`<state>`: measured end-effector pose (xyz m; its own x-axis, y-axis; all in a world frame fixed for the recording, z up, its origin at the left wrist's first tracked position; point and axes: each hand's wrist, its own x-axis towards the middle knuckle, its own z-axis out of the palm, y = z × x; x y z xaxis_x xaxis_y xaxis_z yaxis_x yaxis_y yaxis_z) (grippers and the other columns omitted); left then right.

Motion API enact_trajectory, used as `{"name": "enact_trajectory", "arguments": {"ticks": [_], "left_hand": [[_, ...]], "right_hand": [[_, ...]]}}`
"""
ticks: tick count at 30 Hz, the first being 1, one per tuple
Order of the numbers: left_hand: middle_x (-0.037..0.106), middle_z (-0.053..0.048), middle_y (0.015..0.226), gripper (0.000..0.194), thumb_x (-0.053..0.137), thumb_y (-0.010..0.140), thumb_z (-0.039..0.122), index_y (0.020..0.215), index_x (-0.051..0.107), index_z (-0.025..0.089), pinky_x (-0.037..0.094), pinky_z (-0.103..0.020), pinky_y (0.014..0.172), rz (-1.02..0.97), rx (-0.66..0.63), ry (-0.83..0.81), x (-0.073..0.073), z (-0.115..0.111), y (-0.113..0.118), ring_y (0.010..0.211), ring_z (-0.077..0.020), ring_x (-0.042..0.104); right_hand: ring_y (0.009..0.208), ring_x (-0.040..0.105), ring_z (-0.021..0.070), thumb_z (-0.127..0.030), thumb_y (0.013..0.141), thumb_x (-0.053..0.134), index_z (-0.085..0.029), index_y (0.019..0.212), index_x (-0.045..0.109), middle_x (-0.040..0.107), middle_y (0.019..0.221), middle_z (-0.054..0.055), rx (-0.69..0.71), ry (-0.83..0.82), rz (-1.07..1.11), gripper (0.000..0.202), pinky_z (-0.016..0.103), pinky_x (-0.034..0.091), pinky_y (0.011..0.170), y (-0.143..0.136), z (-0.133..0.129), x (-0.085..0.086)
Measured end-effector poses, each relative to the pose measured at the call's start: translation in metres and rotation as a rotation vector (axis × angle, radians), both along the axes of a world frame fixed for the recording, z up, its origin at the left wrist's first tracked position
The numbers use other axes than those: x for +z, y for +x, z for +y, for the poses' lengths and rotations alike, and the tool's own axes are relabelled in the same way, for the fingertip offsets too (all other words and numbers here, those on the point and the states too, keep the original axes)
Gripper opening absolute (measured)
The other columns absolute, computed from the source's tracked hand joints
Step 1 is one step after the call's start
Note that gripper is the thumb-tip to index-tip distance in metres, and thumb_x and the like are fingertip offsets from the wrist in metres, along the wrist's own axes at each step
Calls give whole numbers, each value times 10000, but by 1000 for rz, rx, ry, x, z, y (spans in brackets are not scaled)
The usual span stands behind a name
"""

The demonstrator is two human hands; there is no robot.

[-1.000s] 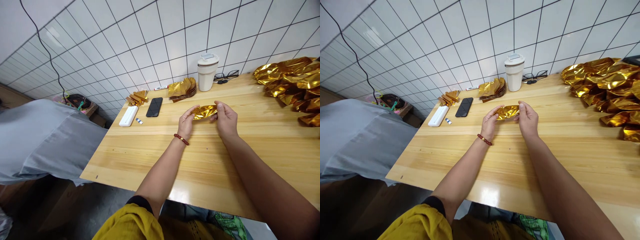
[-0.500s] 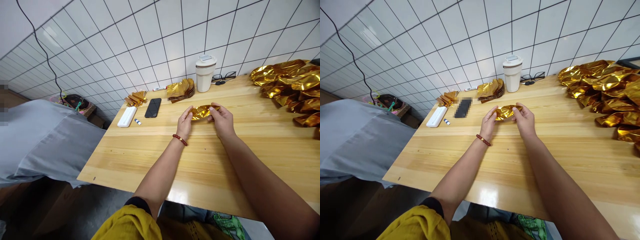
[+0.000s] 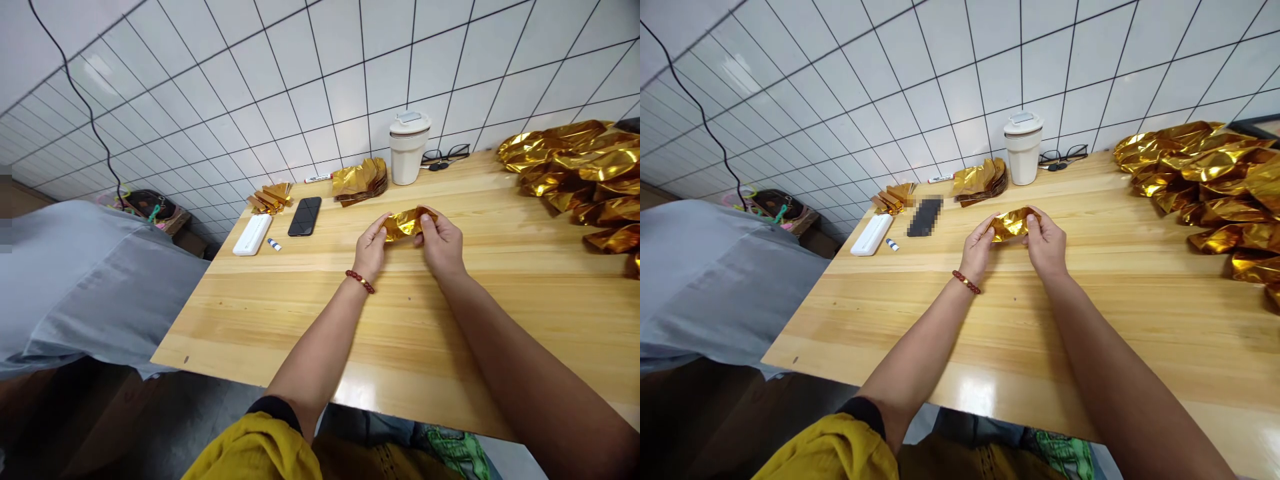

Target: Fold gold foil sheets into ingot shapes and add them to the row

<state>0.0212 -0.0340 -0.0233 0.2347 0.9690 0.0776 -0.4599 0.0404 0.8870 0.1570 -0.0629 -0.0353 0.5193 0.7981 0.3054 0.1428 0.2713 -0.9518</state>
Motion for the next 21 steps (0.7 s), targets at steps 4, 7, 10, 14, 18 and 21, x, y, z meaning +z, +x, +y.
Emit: {"name": "enact_trajectory", "arguments": {"ticks": [4, 7, 10, 14, 18, 21], "left_hand": [[689, -28, 1206, 239, 736, 755, 207, 992, 749, 230, 325, -371, 1148, -43, -4, -16, 3, -2, 0, 1315, -237, 495], [675, -39, 1230, 319, 730, 776, 247, 1094, 709, 246, 396, -411, 1088, -85, 78, -61, 8, -3, 1, 1278, -239, 530], [678, -55, 1215, 344, 719, 801, 298, 1139, 685, 245, 460, -411, 1004, -136, 175, -130, 11, -5, 3, 1219, -243, 574], [694, -46, 1163, 334, 716, 807, 350, 1118, 696, 230, 458, -370, 997, -119, 218, -121, 10, -7, 7, 1194, -232, 585], [681, -16, 1193, 267, 704, 822, 342, 1076, 712, 259, 420, -346, 1052, -46, 225, -32, 8, -9, 8, 1220, -204, 555], [670, -10, 1219, 227, 714, 814, 336, 1029, 728, 263, 416, -338, 1062, -22, 209, -5, 8, -12, 9, 1231, -210, 541]], "right_hand": [[521, 579, 140, -569, 859, 555, -247, 1139, 670, 693, 839, 21, 22, 22, -58, 442, 304, 514, 558, 0, -1, 0], [518, 561, 131, -580, 844, 580, -237, 1105, 665, 679, 804, 12, 65, 34, -31, 439, 286, 498, 544, -3, -2, 4], [505, 541, 120, -589, 827, 609, -217, 1060, 651, 647, 728, -6, 114, 34, -14, 441, 268, 478, 533, -7, -4, 7], [493, 538, 112, -602, 825, 609, -223, 1075, 614, 628, 707, -26, 150, 23, -67, 454, 257, 469, 530, -11, -5, 7], [499, 553, 110, -630, 842, 561, -253, 1126, 599, 651, 780, -19, 166, -16, -28, 473, 253, 479, 516, -8, -2, 3], [498, 559, 110, -642, 853, 532, -254, 1104, 610, 666, 832, 2, 173, -10, 33, 468, 255, 480, 495, -6, 1, 0]]}}
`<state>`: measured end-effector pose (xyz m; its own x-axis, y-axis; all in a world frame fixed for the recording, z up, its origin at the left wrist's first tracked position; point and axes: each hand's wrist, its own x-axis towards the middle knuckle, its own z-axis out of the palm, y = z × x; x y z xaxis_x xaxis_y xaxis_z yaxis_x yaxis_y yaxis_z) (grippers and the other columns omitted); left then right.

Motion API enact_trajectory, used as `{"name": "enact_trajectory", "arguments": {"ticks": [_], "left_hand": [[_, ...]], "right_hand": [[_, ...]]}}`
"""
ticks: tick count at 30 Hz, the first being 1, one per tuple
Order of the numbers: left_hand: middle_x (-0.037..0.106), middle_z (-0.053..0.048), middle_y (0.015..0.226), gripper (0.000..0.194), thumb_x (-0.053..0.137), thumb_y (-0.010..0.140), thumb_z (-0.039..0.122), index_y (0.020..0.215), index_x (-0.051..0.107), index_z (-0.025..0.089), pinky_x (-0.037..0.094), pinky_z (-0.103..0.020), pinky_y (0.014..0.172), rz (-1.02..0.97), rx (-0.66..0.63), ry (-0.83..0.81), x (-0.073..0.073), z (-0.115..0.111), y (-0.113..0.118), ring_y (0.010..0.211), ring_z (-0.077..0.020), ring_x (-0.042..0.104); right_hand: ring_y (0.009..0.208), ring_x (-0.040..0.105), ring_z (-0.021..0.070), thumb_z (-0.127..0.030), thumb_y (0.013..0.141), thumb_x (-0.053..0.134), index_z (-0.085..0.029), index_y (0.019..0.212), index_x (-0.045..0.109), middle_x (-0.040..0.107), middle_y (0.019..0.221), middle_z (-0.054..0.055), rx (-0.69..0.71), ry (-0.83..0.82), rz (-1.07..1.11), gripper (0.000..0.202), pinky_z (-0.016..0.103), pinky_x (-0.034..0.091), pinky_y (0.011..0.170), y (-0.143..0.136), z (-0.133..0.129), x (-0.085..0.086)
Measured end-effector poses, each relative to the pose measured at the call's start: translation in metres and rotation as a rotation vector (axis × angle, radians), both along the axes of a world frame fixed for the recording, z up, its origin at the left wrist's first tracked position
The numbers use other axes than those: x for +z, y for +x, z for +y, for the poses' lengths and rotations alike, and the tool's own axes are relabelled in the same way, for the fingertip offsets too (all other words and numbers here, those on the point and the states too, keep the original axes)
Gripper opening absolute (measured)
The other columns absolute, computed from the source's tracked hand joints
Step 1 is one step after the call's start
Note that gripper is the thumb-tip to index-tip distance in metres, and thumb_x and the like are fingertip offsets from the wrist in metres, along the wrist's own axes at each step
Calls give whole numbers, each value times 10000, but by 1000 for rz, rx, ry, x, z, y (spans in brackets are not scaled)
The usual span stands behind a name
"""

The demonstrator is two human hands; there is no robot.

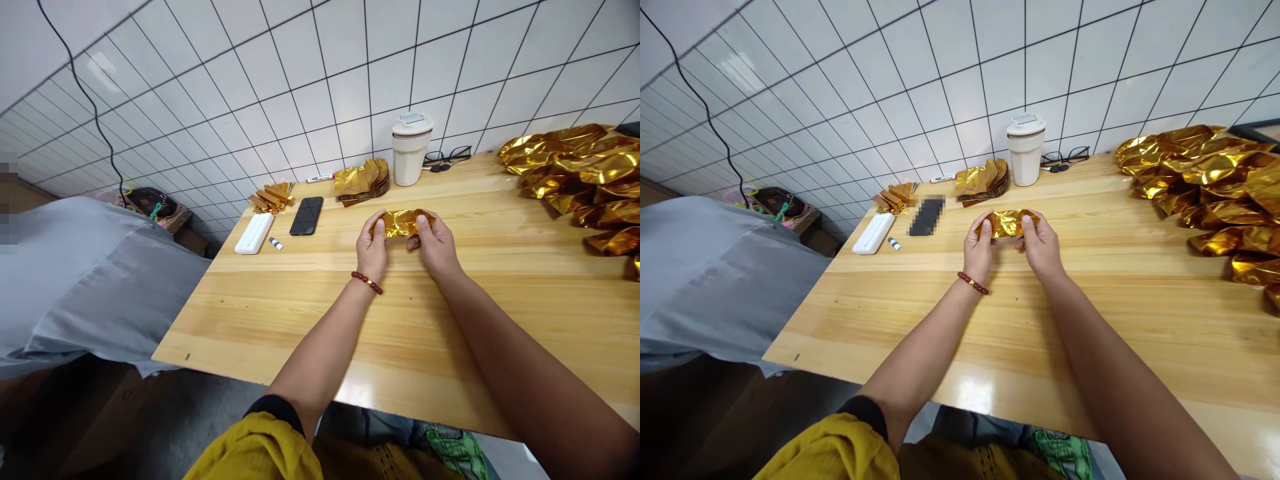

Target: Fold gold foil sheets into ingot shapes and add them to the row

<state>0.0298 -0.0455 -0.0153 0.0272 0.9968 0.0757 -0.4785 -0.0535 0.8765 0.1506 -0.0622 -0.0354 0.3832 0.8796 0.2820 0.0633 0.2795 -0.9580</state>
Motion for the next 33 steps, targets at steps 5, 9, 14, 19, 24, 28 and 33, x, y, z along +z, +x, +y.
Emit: {"name": "enact_trajectory", "arguments": {"ticks": [5, 9, 14, 19, 24, 28, 33], "left_hand": [[676, -16, 1201, 237, 738, 788, 351, 1009, 739, 264, 473, -351, 1014, 21, -68, 4, 2, -3, -1, 1215, -237, 551], [675, -29, 1198, 353, 738, 782, 403, 1103, 714, 258, 509, -348, 970, 19, -41, -2, 0, 0, -2, 1166, -228, 589], [674, -43, 1205, 411, 718, 797, 428, 1163, 688, 246, 539, -346, 919, 103, -19, 40, -4, 4, -1, 1097, -215, 626], [688, -39, 1189, 304, 764, 758, 346, 1038, 740, 230, 504, -361, 984, 159, -54, 77, -6, 4, 0, 1169, -227, 590], [696, -45, 1161, 334, 745, 771, 369, 1073, 727, 227, 552, -339, 871, 156, -74, 35, -6, 5, 0, 1087, -228, 627], [684, -56, 1175, 374, 669, 830, 449, 1126, 705, 224, 559, -292, 778, 110, -80, 31, -4, 5, -1, 1046, -219, 642], [690, -58, 1143, 359, 651, 848, 449, 1122, 707, 223, 546, -269, 757, 88, -34, -9, -1, 4, -2, 991, -198, 655]], "right_hand": [[498, 565, 103, -603, 856, 564, -262, 1098, 634, 680, 865, 5, 10, 41, -59, 425, 263, 495, 521, 0, -1, -1], [466, 544, 97, -622, 840, 573, -229, 1028, 654, 676, 796, 0, -30, 67, 38, 444, 245, 455, 461, -1, 0, 0], [432, 524, 86, -592, 832, 606, -206, 950, 674, 658, 724, -15, -83, 83, 113, 409, 227, 421, 423, 0, 2, 3], [415, 501, 76, -570, 815, 636, -202, 868, 673, 643, 700, -23, -196, 113, 189, 374, 214, 397, 391, 0, 3, 6], [422, 488, 72, -566, 823, 633, -200, 882, 668, 634, 706, -22, -197, 140, 164, 372, 214, 398, 398, 0, 2, 9], [437, 502, 80, -543, 812, 665, -212, 939, 640, 622, 688, -32, -118, 143, 66, 356, 219, 407, 423, -2, 0, 7], [440, 519, 87, -526, 842, 636, -236, 1101, 593, 639, 710, -32, -85, 122, -62, 391, 229, 434, 445, -3, -2, 3]]}}
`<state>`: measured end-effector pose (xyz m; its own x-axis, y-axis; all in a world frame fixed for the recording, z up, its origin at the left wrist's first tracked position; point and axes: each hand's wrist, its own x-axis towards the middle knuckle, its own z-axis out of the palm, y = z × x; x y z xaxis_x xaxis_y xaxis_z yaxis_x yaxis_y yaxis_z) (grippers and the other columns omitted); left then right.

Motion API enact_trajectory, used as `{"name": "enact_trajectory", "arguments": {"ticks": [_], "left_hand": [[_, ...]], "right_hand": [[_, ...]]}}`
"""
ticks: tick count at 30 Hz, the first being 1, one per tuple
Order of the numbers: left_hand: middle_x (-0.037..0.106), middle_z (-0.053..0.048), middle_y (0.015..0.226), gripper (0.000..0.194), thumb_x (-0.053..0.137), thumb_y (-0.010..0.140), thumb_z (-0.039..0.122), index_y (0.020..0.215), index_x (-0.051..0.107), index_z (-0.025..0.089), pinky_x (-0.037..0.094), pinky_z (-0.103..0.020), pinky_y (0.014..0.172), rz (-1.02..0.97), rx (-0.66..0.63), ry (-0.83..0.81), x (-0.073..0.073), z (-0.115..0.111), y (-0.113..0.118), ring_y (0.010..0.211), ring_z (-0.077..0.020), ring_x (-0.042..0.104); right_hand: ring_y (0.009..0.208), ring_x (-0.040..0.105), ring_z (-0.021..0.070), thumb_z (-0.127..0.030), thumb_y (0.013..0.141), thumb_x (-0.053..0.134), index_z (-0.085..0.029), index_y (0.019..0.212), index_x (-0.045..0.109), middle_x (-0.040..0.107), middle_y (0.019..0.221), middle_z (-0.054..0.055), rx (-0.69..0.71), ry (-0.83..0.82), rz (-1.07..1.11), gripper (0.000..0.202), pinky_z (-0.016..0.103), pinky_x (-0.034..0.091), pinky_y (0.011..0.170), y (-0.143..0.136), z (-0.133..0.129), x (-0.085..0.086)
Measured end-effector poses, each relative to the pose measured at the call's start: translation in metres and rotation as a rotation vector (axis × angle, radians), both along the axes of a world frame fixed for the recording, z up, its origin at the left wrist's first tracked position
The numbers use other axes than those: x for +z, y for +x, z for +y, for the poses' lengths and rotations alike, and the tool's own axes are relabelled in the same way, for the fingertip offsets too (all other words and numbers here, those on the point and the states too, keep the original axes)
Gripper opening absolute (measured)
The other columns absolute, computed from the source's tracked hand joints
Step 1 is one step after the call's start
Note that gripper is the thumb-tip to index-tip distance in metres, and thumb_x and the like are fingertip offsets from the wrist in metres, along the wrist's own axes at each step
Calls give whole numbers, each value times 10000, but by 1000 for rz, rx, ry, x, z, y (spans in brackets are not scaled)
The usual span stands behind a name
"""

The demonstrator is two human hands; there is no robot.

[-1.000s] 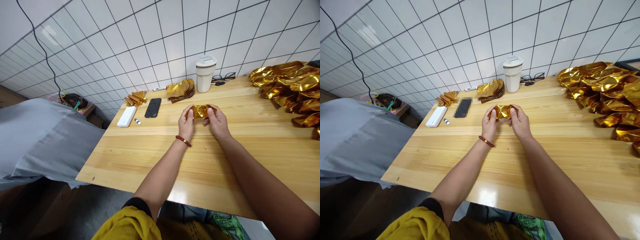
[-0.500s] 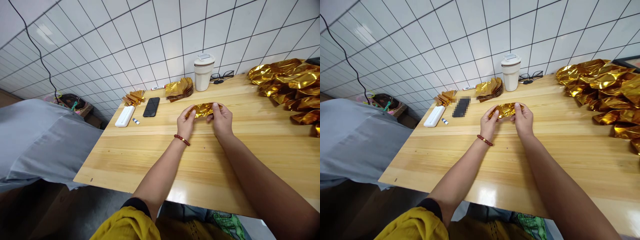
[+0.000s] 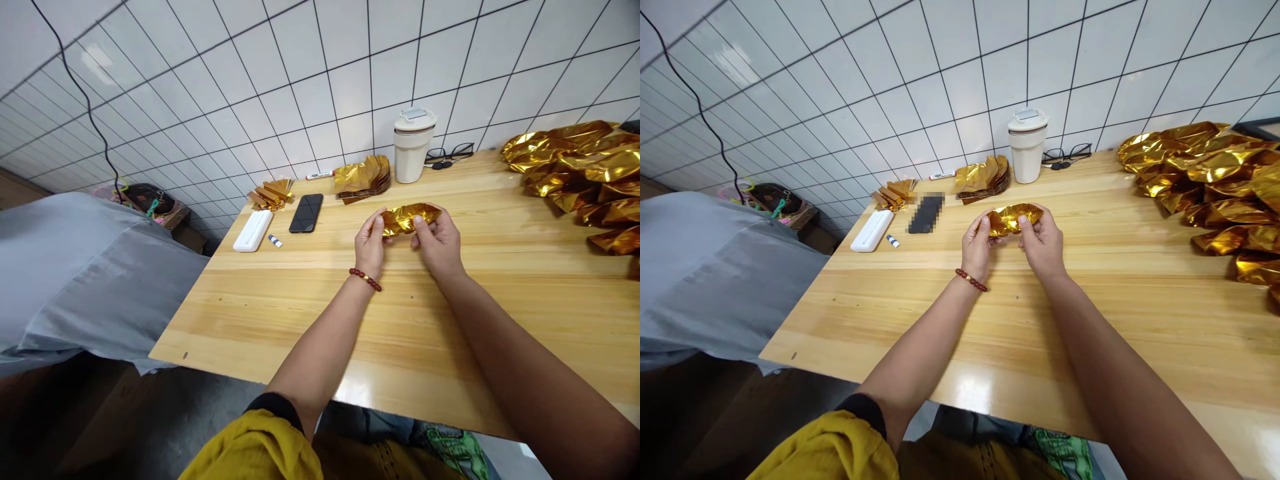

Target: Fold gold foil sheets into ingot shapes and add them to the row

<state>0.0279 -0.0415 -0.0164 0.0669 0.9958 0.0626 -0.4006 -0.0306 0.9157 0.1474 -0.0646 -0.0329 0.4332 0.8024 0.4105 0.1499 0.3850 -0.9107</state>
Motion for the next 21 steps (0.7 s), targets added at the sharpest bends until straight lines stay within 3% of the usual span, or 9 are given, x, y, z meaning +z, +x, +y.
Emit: {"name": "enact_trajectory", "arguments": {"ticks": [8, 16, 21], "left_hand": [[695, -57, 1140, 330, 641, 863, 417, 1128, 713, 234, 542, -269, 760, -32, 7, 4, 0, 0, 0, 982, -192, 657], [703, -59, 1126, 393, 662, 834, 463, 1149, 702, 233, 529, -229, 678, -40, -8, -47, 2, 0, 0, 881, -165, 676], [704, -74, 1116, 434, 671, 815, 493, 1143, 694, 209, 512, -203, 612, -31, -29, -64, 2, 1, -1, 872, -171, 682]], "right_hand": [[444, 532, 102, -525, 855, 616, -242, 1164, 558, 653, 736, -23, -22, 12, -96, 423, 243, 448, 457, -1, -4, 1], [448, 552, 102, -600, 917, 471, -243, 1132, 551, 626, 707, -38, 3, 9, -94, 424, 242, 442, 470, 2, -5, 1], [460, 560, 113, -595, 903, 502, -242, 1157, 557, 641, 741, -26, -2, -4, -108, 439, 265, 460, 500, 2, -6, 1]]}}
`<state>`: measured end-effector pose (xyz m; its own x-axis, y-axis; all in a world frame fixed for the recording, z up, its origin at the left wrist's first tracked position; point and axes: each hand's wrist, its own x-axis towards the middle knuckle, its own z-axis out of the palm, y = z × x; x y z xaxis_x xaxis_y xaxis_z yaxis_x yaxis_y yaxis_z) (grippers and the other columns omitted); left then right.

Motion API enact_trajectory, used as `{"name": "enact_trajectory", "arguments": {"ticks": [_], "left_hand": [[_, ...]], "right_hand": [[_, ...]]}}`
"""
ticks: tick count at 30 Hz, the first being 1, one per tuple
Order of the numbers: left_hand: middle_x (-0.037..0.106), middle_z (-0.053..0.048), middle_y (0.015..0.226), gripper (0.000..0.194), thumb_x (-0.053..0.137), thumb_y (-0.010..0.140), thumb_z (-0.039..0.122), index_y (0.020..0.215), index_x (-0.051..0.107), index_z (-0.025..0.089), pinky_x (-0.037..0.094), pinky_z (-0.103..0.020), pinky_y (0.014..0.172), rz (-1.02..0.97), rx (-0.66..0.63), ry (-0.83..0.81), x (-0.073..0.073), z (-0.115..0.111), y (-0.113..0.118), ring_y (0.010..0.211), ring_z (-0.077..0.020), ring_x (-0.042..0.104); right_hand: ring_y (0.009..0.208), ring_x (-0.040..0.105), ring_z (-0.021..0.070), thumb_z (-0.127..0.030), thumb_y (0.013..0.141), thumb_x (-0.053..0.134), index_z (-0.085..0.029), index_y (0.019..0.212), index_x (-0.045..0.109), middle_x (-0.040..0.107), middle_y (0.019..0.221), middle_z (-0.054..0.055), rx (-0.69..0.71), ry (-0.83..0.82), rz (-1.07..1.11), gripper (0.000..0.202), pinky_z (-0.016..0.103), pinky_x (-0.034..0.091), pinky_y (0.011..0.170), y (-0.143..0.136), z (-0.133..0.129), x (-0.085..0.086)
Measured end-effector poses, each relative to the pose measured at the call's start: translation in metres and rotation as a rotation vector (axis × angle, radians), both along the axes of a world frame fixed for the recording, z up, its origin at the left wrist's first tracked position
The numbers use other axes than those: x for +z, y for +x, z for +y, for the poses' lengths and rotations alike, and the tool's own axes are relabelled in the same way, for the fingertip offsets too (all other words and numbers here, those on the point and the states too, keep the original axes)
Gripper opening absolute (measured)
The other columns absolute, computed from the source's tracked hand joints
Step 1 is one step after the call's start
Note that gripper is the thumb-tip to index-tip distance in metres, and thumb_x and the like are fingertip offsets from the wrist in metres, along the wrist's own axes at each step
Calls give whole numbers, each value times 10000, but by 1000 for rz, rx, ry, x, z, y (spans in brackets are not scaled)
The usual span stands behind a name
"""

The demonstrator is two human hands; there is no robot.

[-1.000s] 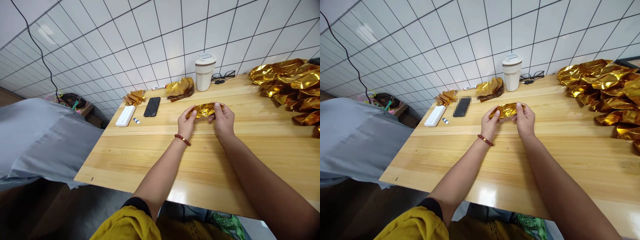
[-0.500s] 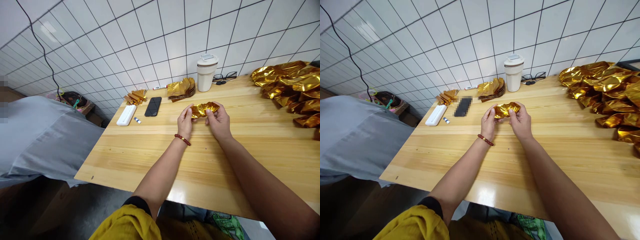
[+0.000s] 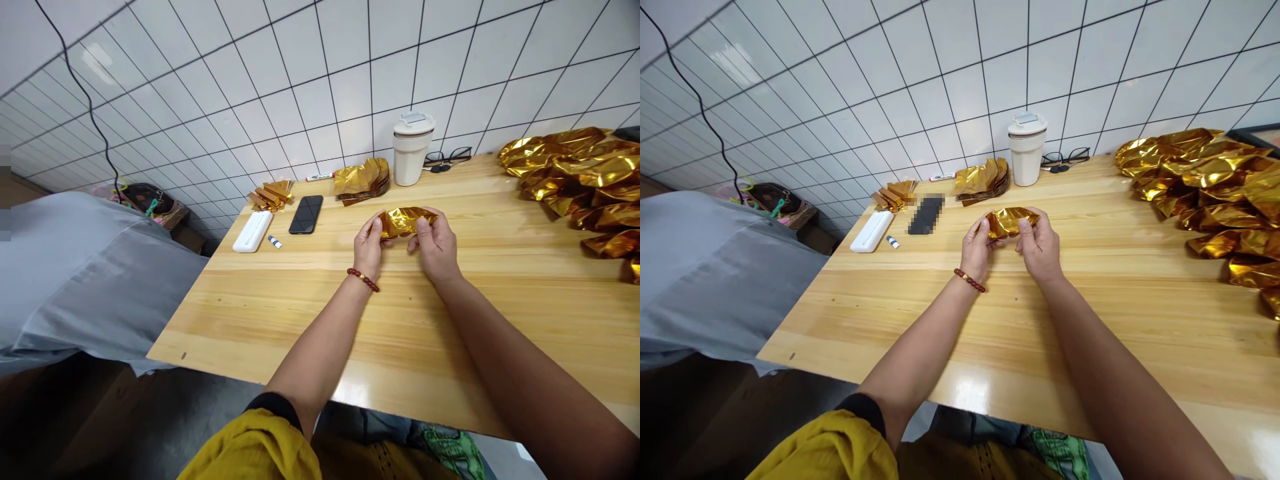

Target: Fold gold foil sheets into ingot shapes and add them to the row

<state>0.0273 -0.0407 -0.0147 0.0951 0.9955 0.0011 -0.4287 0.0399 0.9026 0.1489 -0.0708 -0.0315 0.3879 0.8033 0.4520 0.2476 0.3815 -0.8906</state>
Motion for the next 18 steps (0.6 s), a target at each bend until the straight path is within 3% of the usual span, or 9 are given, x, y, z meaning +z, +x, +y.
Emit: {"name": "enact_trajectory", "arguments": {"ticks": [10, 15, 18], "left_hand": [[689, -69, 1065, 427, 661, 818, 498, 1123, 656, 199, 514, -230, 692, -137, -11, -118, -2, 13, -6, 795, -121, 652], [697, -36, 940, 348, 707, 797, 334, 1111, 646, 198, 498, -242, 748, -231, 54, -140, -4, 19, -11, 741, -91, 636], [702, -28, 868, 264, 696, 792, 273, 1032, 676, 164, 499, -244, 761, -211, 91, -136, -7, 15, -10, 710, -82, 624]], "right_hand": [[431, 490, 93, -568, 823, 624, -196, 965, 629, 618, 604, -35, -71, -35, 230, 399, 222, 395, 439, 4, 5, 4], [437, 490, 91, -583, 810, 621, -179, 888, 658, 602, 580, -35, -37, -28, 193, 413, 223, 393, 453, 4, -2, 7], [408, 463, 84, -620, 838, 539, -171, 866, 663, 579, 543, -34, -103, -41, 247, 466, 213, 355, 426, 7, -8, 8]]}}
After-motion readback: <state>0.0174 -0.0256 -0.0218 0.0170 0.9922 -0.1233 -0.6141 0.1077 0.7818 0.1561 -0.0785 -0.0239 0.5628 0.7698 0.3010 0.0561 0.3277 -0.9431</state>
